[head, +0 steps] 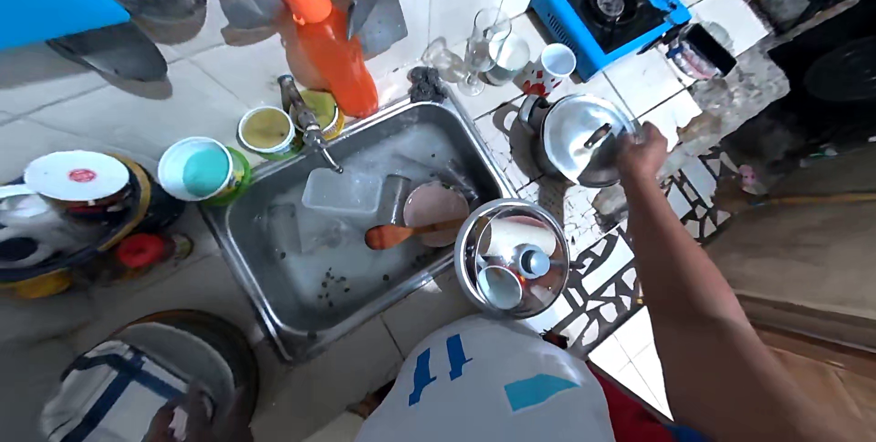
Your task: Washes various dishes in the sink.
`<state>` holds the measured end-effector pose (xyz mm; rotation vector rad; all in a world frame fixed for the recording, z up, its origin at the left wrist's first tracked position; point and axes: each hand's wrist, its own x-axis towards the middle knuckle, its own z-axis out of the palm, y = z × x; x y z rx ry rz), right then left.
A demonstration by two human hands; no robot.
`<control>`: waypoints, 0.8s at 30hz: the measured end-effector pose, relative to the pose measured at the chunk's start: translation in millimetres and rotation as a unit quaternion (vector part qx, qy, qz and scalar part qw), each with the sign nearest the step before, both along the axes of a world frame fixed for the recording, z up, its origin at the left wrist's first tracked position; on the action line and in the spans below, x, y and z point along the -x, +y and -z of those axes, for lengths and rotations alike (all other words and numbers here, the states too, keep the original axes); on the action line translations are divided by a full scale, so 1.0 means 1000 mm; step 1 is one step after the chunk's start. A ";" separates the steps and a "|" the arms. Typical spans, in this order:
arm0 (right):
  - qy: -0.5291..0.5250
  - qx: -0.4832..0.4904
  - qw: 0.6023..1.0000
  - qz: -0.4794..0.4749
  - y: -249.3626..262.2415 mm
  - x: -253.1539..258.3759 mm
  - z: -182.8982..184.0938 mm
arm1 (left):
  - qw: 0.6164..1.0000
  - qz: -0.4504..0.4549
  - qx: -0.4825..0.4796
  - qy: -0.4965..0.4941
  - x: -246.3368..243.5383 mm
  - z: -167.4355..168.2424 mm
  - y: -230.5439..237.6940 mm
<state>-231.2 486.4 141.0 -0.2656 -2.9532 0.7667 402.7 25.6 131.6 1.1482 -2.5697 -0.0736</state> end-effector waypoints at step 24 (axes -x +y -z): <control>-0.022 0.047 0.923 -0.381 -0.036 -0.210 -0.026 | 0.545 0.092 -0.830 0.070 0.323 -0.049 0.192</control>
